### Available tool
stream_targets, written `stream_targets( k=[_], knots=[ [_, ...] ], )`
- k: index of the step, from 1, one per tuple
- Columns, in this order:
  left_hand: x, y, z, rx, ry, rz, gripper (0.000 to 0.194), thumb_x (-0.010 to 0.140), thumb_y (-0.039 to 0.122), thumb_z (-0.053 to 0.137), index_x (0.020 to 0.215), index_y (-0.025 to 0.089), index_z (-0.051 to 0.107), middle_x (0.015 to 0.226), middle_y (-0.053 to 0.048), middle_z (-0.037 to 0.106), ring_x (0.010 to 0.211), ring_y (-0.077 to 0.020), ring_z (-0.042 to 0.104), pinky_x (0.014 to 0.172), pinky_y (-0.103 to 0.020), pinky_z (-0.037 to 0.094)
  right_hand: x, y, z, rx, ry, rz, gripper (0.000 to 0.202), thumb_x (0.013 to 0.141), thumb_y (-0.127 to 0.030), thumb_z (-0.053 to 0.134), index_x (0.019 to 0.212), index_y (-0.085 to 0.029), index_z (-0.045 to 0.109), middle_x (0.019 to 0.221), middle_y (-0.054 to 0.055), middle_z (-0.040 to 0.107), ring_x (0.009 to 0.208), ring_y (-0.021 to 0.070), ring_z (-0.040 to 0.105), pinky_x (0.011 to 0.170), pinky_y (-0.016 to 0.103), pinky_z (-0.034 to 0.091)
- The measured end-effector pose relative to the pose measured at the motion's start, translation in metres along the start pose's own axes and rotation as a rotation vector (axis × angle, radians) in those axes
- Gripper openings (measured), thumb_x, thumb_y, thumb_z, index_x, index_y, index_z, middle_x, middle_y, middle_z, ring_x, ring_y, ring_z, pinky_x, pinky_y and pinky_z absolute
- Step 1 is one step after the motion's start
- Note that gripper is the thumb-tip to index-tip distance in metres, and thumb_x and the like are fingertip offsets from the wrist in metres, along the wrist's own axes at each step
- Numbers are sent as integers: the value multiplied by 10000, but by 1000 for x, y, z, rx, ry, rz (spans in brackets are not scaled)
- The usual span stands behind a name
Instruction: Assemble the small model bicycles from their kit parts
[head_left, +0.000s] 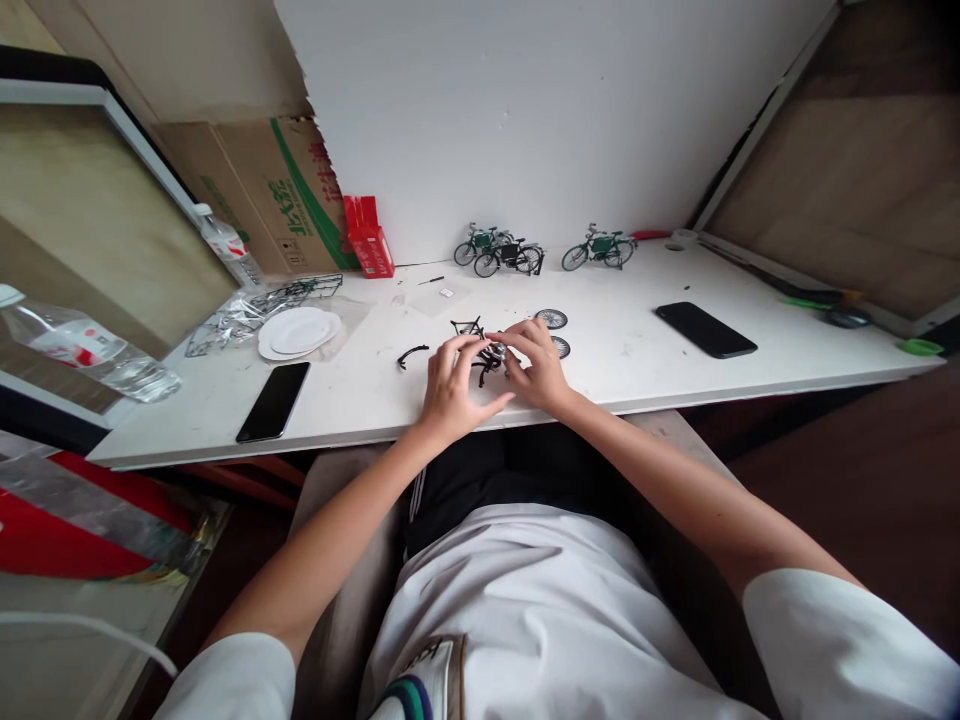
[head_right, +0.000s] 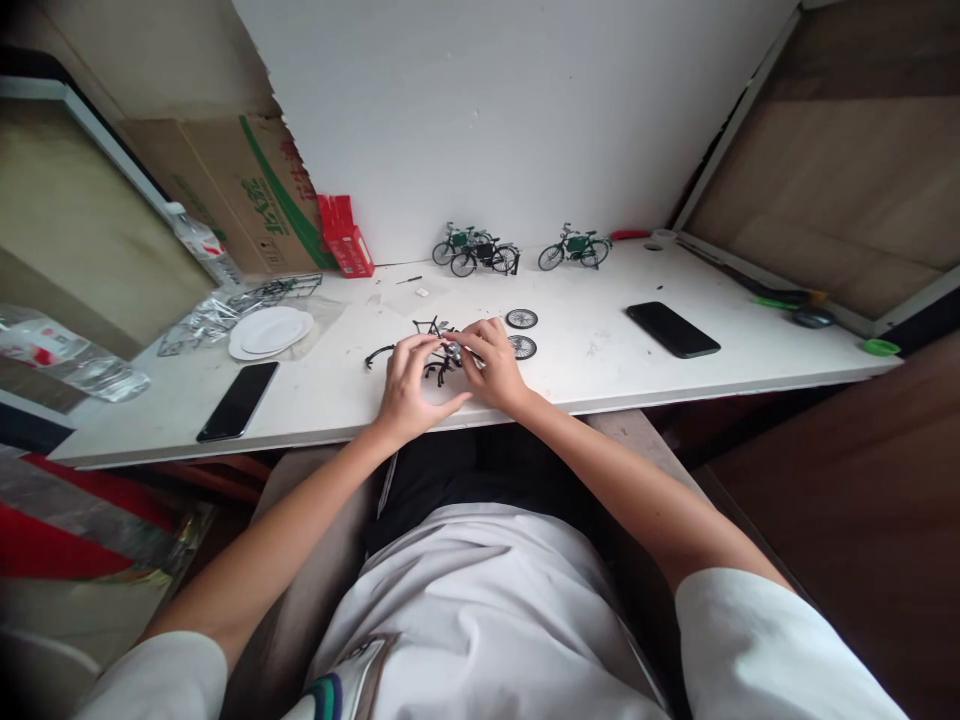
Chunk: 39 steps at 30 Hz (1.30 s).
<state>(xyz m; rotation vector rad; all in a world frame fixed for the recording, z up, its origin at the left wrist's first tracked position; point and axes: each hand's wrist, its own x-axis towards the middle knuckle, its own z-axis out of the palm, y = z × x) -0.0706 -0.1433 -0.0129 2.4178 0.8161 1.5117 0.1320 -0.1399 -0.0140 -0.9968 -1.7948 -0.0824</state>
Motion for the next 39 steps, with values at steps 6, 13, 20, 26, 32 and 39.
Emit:
stream_targets(
  k=[6,13,20,26,32,39],
  knots=[
    [-3,-7,8,-111,78,-67,393,939,122,669,1319,218,629,1310,-169,637,1309,-317,621,1170,-487,507,-1,-9,-1,-17,-131,-8,416,1095,-345,461,1404,-298,736,1070,137,704,1053,326,621,990,568,505],
    [3,-16,5,-368,188,-375,236,968,252,730,1200,232,691,1212,-127,725,1188,-268,691,1116,-400,533,-3,-9,-1,31,-57,24,502,1086,-339,479,1581,-252,490,1097,125,721,1035,316,643,1006,537,520],
    [12,-47,7,-681,386,-696,299,944,379,789,1125,193,638,1065,-86,747,996,-184,723,929,-318,587,36,29,2,-148,-177,160,305,1021,-214,490,1130,-195,774,1063,150,764,1032,344,594,943,521,504],
    [13,-51,5,-812,450,-820,380,895,437,844,1064,186,614,985,-50,711,865,-134,680,779,-252,550,56,53,31,-273,-455,193,201,982,-313,693,1050,-220,858,1076,164,789,1131,394,561,922,543,509],
    [11,-53,8,-738,460,-801,408,884,498,849,1013,182,627,932,-31,672,807,-122,638,727,-238,521,56,54,46,-362,-476,203,186,990,-343,702,1002,-214,835,1040,165,790,1132,387,570,910,535,523],
    [9,-54,10,-695,431,-773,391,888,473,854,1041,162,673,948,-60,727,788,-135,672,719,-255,529,61,58,54,-435,-473,289,202,968,-373,708,941,-195,799,979,180,780,1080,389,592,887,519,526]
  ],
)
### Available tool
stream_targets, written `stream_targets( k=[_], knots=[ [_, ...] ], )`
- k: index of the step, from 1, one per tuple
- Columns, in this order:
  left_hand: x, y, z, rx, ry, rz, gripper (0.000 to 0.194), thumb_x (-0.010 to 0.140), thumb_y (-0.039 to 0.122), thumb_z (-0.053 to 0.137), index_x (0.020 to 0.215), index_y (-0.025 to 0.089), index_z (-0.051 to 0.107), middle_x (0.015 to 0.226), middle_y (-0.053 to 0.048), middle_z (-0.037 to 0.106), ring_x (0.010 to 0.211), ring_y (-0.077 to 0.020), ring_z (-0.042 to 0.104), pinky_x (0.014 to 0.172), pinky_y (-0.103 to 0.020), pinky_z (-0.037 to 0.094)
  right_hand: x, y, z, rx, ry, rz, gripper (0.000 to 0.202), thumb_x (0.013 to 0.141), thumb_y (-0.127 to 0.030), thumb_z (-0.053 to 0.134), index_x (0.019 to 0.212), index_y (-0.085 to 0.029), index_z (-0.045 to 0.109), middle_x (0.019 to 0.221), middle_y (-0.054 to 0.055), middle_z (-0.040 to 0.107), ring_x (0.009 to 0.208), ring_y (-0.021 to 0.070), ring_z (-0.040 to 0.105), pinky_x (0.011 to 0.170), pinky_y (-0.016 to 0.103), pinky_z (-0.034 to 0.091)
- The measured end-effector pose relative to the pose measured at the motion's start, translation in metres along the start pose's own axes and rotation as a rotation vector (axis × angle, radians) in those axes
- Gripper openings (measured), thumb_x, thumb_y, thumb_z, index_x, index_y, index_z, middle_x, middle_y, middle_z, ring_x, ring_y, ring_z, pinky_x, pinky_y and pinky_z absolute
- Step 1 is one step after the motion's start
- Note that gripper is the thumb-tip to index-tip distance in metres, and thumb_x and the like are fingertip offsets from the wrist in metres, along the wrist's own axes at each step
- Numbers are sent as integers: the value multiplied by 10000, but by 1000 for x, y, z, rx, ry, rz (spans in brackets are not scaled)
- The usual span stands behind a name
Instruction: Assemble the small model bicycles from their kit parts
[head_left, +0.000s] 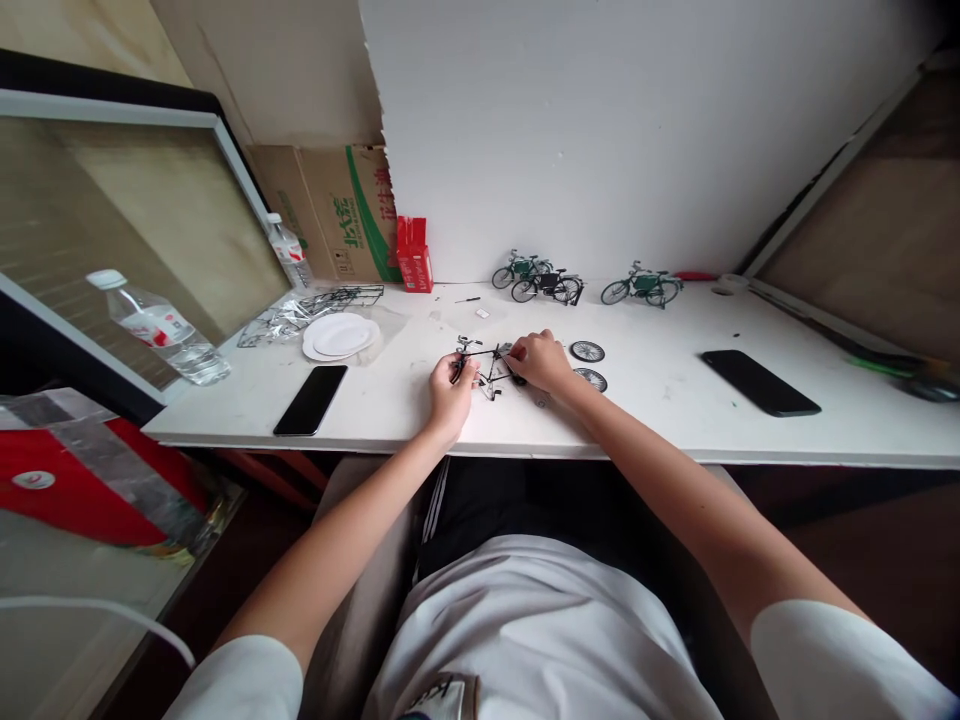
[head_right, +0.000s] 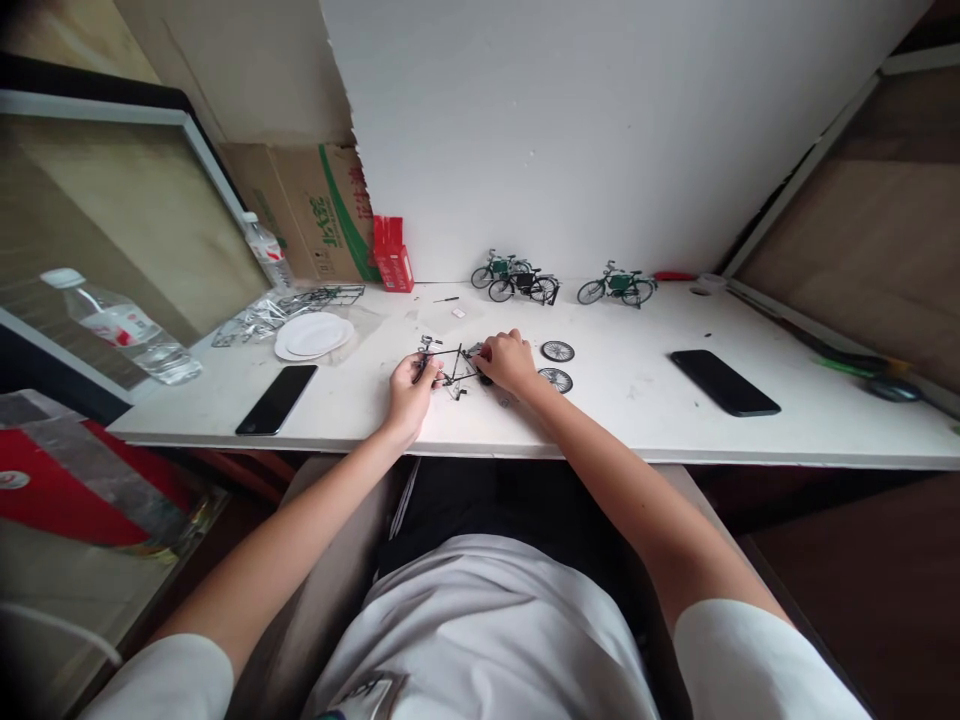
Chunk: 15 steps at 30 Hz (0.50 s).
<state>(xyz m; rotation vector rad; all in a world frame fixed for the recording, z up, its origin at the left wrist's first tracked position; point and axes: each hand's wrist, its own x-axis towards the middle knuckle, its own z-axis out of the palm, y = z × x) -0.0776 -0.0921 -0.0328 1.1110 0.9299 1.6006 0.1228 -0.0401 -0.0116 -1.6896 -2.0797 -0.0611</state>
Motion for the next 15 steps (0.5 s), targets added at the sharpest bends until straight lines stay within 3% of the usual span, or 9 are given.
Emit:
stream_targets(
  k=[7,15],
  knots=[
    [-3,7,2,-22,1,-35,348,880,427,862,1019,161,687,919,-56,736,764,-133,669,734,-266,532,-11,1,3,-34,113,-64,248,1010,-236,552,1016,-161,789,1098,270,756,1182,457,537,977,656,452],
    [-1,6,3,-21,6,-36,284,862,369,848,976,167,682,868,-33,713,736,-126,649,698,-249,505,-9,5,6,153,122,18,262,1032,-271,515,1084,-172,753,1095,206,788,1178,421,545,989,575,494]
  ],
)
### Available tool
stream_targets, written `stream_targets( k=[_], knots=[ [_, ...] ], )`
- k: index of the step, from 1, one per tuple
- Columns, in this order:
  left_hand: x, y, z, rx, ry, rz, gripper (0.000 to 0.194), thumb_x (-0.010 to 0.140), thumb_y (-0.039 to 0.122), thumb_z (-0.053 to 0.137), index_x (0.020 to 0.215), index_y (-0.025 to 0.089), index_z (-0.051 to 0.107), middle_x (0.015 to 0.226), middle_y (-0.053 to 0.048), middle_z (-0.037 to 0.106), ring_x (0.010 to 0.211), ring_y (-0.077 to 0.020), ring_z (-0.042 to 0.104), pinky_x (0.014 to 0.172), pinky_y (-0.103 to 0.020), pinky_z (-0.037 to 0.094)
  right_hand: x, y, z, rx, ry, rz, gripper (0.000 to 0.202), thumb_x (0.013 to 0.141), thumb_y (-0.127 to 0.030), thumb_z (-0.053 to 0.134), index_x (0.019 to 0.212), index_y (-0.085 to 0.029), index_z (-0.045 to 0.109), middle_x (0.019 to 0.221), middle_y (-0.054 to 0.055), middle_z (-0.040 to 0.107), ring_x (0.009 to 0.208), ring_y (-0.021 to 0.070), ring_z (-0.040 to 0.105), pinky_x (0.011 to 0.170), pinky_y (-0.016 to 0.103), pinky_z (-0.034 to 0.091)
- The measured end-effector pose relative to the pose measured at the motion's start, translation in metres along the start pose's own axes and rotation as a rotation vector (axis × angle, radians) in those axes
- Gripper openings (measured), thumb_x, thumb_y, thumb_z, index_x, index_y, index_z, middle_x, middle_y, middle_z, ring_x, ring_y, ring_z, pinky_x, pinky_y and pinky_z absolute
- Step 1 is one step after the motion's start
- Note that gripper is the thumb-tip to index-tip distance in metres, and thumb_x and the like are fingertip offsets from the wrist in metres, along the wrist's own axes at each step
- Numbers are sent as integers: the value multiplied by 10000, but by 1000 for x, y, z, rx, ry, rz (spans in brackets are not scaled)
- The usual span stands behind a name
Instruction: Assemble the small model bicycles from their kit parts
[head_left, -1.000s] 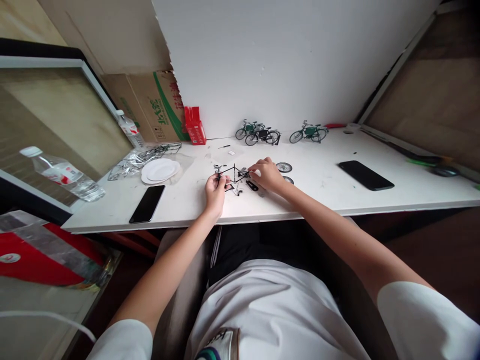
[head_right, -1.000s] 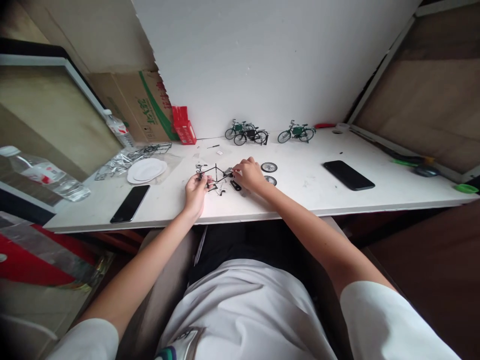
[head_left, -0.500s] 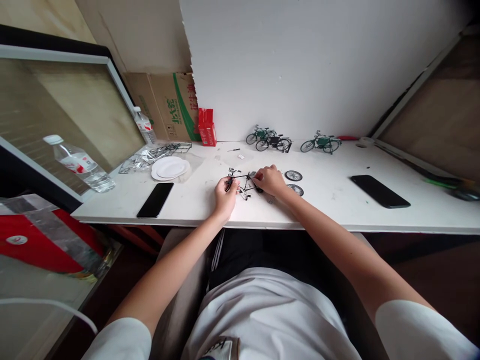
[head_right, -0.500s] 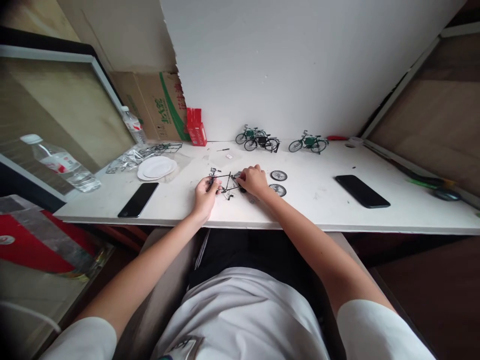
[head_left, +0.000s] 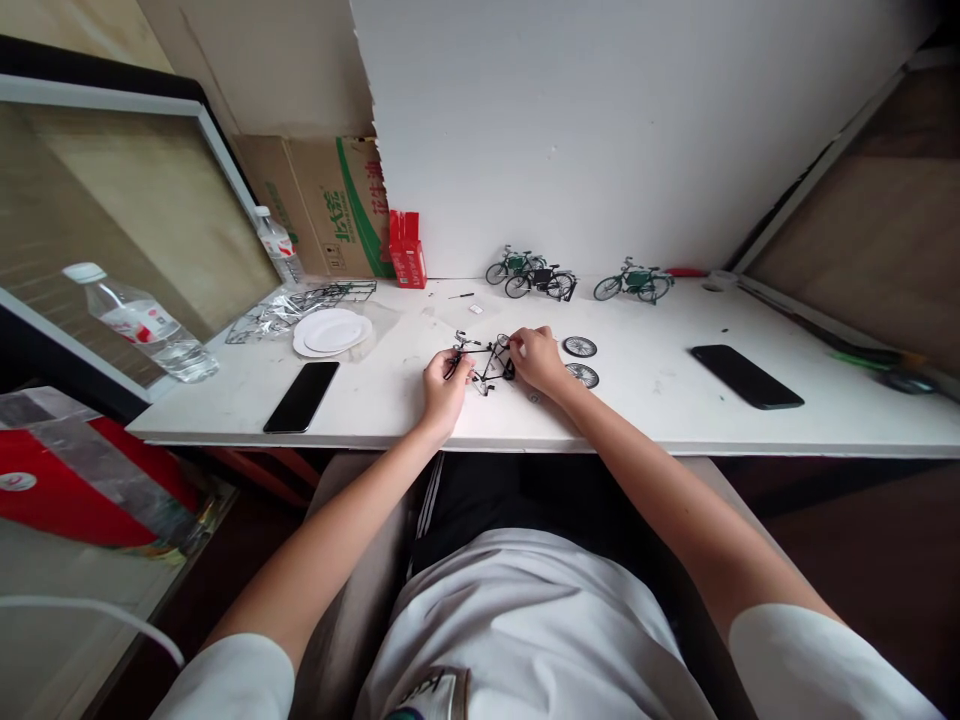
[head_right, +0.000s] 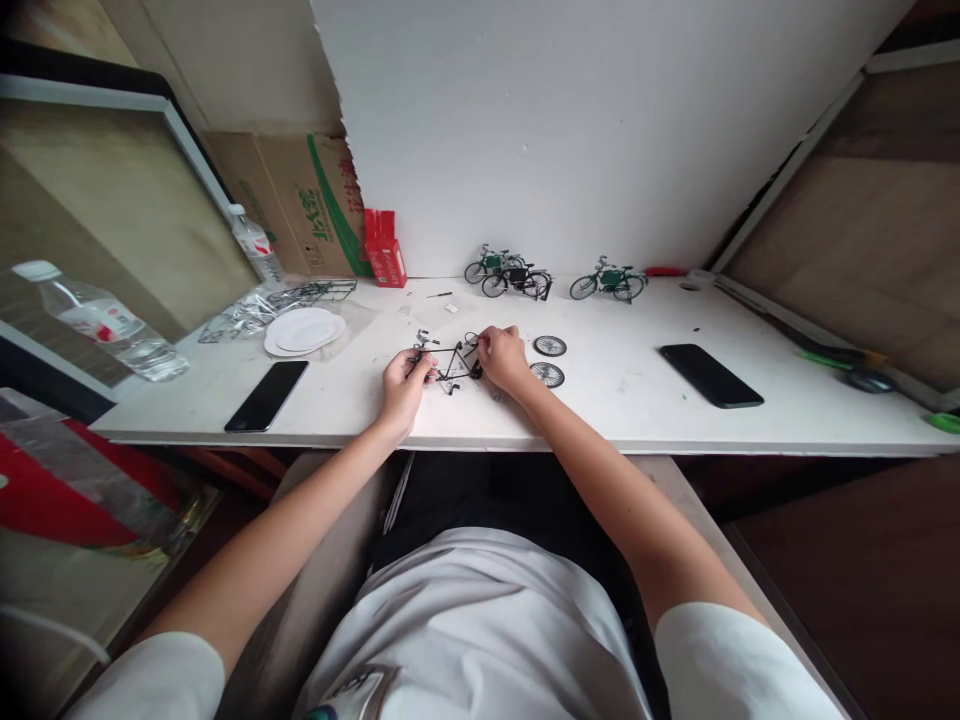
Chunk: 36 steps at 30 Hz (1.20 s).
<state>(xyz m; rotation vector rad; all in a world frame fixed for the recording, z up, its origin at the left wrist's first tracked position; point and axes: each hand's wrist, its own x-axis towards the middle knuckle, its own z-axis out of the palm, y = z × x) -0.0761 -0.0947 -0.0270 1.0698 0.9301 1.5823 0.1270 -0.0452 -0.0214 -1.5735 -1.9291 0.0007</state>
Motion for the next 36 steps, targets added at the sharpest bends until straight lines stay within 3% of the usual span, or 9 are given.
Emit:
stream_targets(
  k=[5,9,11,15,18,23,28,31,36],
  knots=[
    [-2,1,-1,14,-26,59,345,809,374,894,1005,162,705,930,-41,710,820,-138,649,788,-266,529,2,3,-3,186,0,142,251,983,-296,532,1109,-175,712,1025,164,773,1098,354,619,970,477,523],
    [-6,7,2,10,-42,76,440,695,295,969,1013,165,694,936,-34,711,883,-155,667,886,-296,546,-1,1,-8,302,6,198,522,917,-307,577,1414,-151,547,914,91,754,889,295,668,876,420,530],
    [-8,10,3,-5,-41,59,495,637,255,992,1013,168,681,907,-18,697,859,-149,658,884,-300,547,-2,-1,-12,334,4,177,595,906,-304,569,1479,-157,496,874,62,747,823,278,668,858,404,525],
    [-10,11,2,-23,-40,15,508,613,269,1002,977,170,662,868,-3,669,821,-141,645,843,-295,543,-1,-2,-19,383,11,120,419,948,-333,522,1316,-195,667,902,69,751,836,261,675,868,393,521],
    [-11,12,1,20,-49,16,474,610,296,1002,912,160,663,903,-22,678,804,-132,627,785,-270,533,1,-2,-20,556,-12,113,365,980,-426,557,1136,-172,768,997,96,766,907,245,678,906,389,515],
    [-11,10,1,58,-42,50,433,604,287,988,873,157,675,913,-30,685,812,-140,645,759,-263,550,-1,-6,-26,950,-158,188,531,879,-641,787,1119,-168,811,869,33,709,801,169,608,779,319,506],
    [-10,8,2,47,-25,11,419,620,275,964,867,165,643,907,-8,665,649,-110,639,622,-267,562,-4,-10,-36,1347,-351,255,536,744,-542,973,1101,-183,798,833,1,698,790,133,639,798,271,536],
    [-11,9,3,43,-5,-5,432,617,258,976,863,163,634,905,-6,660,649,-108,647,614,-269,594,-5,-9,-37,1408,-489,249,497,795,-502,953,1126,-167,791,838,21,726,804,148,680,808,272,562],
    [-13,12,2,38,-36,-32,442,634,272,980,904,155,649,990,-43,695,746,-147,707,656,-309,652,-6,-8,-35,1397,-546,247,483,847,-503,922,1159,-163,780,882,43,761,822,156,703,791,272,578]
  ],
)
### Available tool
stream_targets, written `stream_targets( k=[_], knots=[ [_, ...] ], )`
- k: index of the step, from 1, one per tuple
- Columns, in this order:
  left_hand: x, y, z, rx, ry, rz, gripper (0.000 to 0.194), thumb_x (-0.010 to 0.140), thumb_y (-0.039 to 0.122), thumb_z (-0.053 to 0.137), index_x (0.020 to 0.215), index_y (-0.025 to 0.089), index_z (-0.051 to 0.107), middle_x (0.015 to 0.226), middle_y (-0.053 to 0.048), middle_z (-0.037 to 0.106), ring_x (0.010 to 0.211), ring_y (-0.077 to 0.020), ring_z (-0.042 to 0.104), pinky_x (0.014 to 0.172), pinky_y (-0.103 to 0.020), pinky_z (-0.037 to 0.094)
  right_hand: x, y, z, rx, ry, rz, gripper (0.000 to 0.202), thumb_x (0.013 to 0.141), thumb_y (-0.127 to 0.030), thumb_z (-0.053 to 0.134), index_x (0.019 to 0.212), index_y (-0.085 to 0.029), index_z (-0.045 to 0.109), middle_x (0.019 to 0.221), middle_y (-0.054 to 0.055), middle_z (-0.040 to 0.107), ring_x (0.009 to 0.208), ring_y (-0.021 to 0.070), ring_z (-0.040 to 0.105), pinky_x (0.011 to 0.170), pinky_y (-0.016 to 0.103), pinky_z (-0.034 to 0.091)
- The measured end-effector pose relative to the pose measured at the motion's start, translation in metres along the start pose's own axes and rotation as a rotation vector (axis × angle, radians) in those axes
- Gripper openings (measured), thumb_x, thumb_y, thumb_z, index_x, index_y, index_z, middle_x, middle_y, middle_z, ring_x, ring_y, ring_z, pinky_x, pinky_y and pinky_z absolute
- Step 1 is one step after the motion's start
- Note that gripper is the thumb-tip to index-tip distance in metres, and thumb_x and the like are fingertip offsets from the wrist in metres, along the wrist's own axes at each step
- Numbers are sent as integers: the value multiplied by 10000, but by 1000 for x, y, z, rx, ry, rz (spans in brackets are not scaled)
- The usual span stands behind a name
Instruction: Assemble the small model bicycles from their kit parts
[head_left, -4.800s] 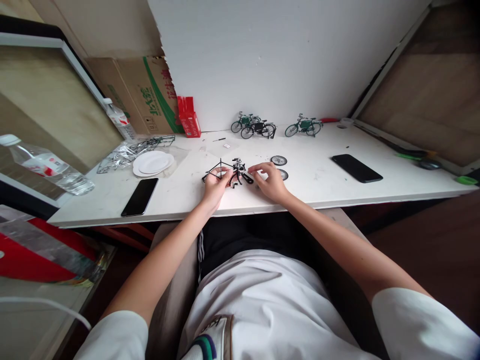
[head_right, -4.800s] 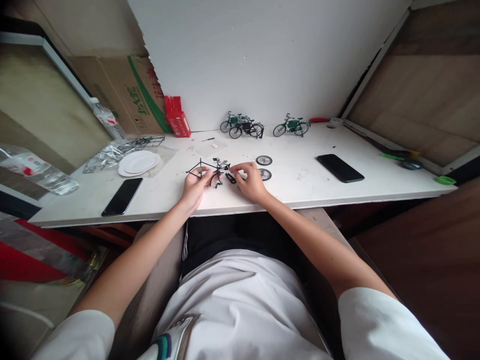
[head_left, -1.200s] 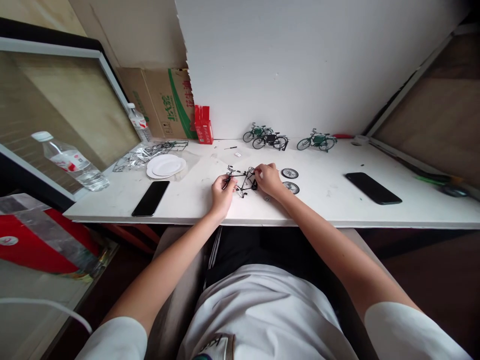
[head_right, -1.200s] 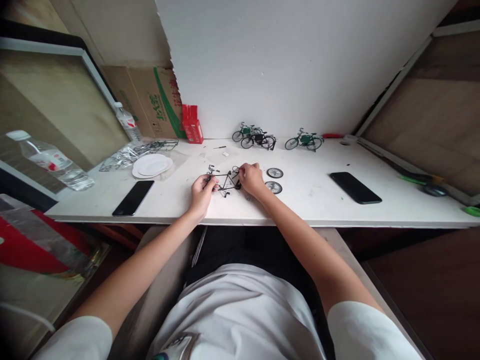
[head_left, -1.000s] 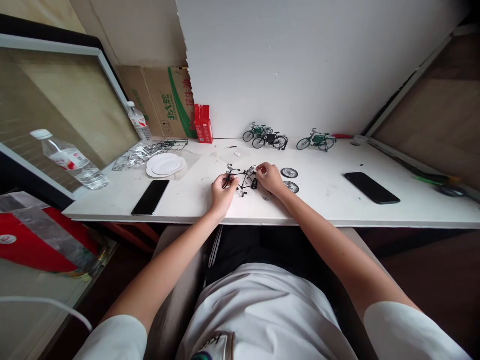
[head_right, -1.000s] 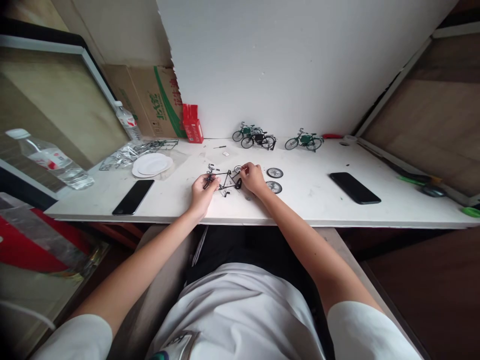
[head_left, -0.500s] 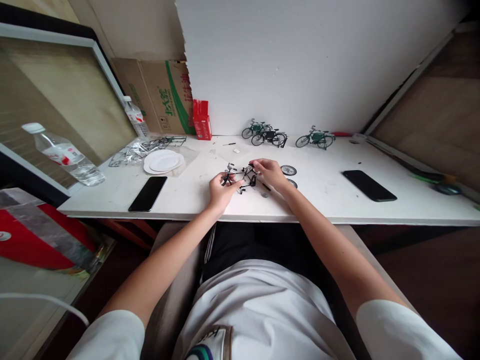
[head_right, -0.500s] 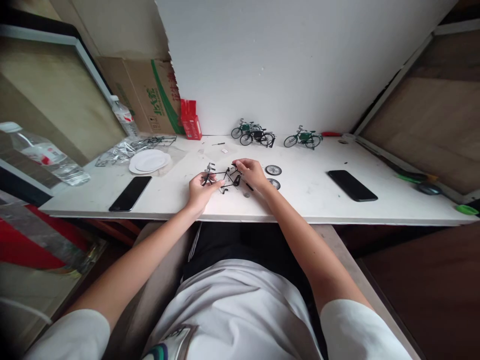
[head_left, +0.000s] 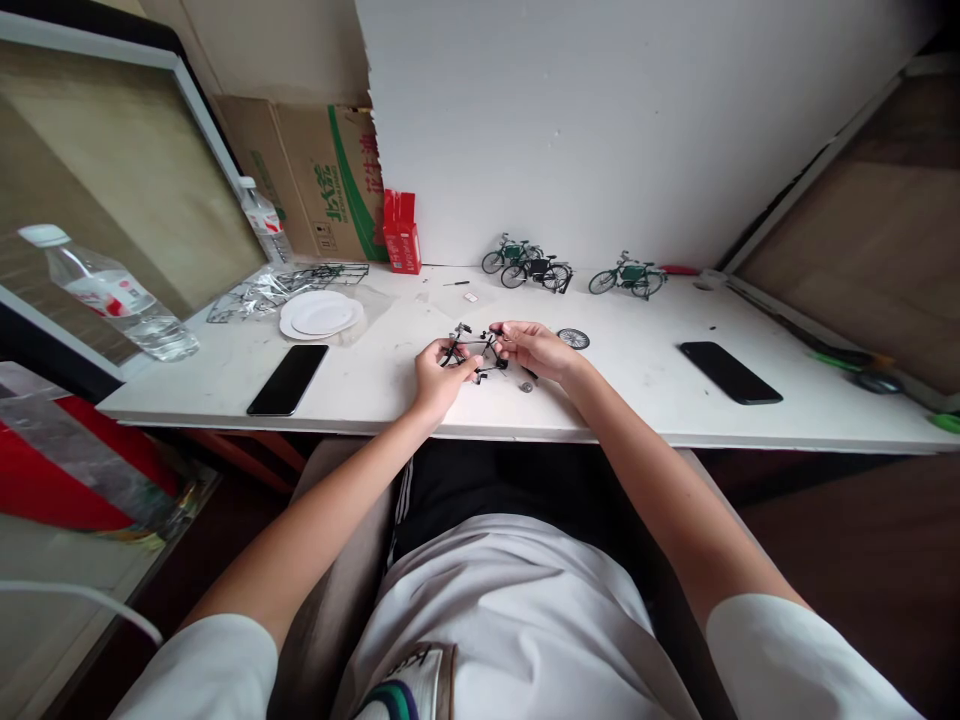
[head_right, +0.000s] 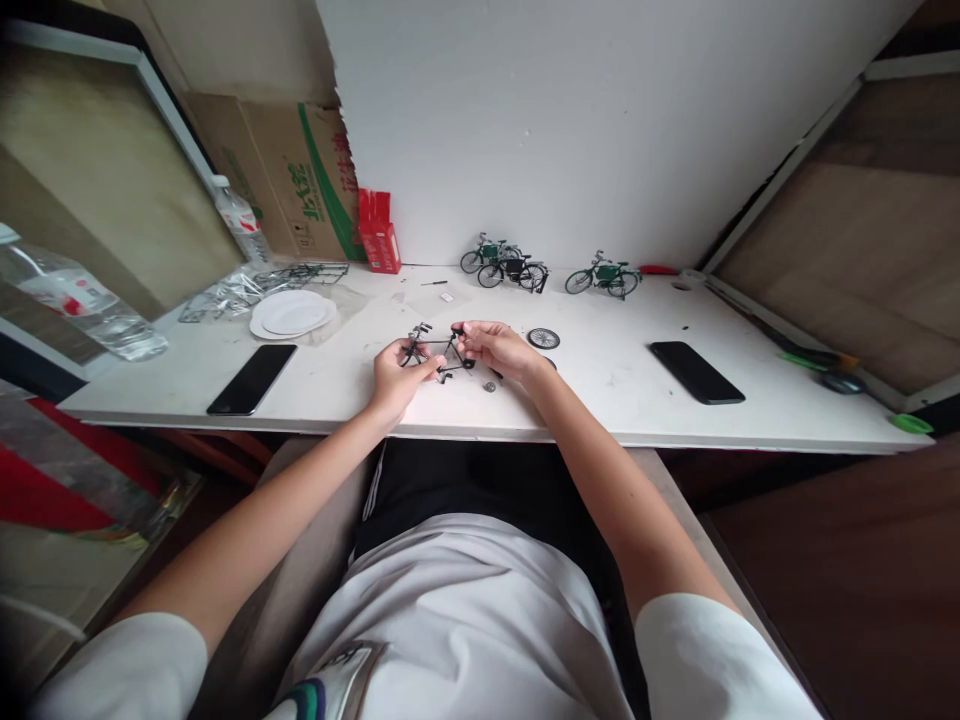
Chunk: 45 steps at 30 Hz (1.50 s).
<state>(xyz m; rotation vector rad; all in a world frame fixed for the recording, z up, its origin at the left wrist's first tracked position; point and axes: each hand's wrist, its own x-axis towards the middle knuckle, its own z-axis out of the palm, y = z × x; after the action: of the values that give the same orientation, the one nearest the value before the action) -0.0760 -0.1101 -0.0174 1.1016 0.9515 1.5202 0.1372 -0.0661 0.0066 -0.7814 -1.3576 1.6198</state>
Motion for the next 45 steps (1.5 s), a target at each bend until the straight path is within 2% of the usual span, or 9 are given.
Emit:
stream_targets(
  k=[6,14,20,25,30,34,41,45],
  knots=[
    [-1,3,0,5,-43,-27,440,655,269,977,961,138,690,1059,-118,785,799,-188,761,643,-299,641,0,-1,2,-1,-16,-8,450,823,-485,946,1115,-177,793,831,28,741,784,154,683,767,285,611],
    [0,3,1,-38,-48,-52,460,646,264,988,988,140,706,1028,-144,834,871,-235,796,690,-311,644,1,-3,0,1,-11,32,440,842,-471,932,1135,-176,790,835,30,747,768,154,693,746,279,607],
    [2,-3,0,-39,-81,-23,468,708,394,979,1028,126,767,998,-131,832,806,-198,777,694,-299,633,1,-2,-1,-3,25,18,455,821,-485,949,1128,-190,788,837,18,743,760,140,700,686,243,585],
    [2,-3,-2,-11,-103,-20,516,736,522,961,1023,135,777,993,-138,836,850,-212,796,699,-284,629,1,-3,1,-7,30,38,496,803,-496,958,1131,-168,783,806,17,734,714,128,684,606,221,547],
    [2,-2,-1,-29,-108,-37,580,770,652,909,1011,144,766,1026,-162,842,857,-235,818,680,-290,629,0,-6,4,-21,29,45,459,784,-458,974,1091,-176,782,886,27,759,718,117,693,582,212,538],
    [3,-3,0,-30,-88,-31,563,779,640,911,989,143,752,1002,-164,842,842,-229,814,670,-287,628,-1,-7,5,-24,55,53,445,791,-442,960,1095,-163,795,887,46,757,718,134,684,562,222,526],
    [3,-6,0,-17,-98,-14,523,835,644,864,951,146,758,1012,-159,843,803,-208,798,658,-282,627,-1,-7,5,-57,53,47,473,810,-474,942,1116,-155,775,786,8,718,659,112,653,568,220,510],
    [4,-7,-1,-16,-97,-16,527,830,650,865,960,151,757,1007,-148,843,809,-214,804,668,-289,634,-2,-8,6,-46,47,60,462,802,-454,946,1106,-149,777,841,26,736,693,126,677,567,225,515]
  ],
)
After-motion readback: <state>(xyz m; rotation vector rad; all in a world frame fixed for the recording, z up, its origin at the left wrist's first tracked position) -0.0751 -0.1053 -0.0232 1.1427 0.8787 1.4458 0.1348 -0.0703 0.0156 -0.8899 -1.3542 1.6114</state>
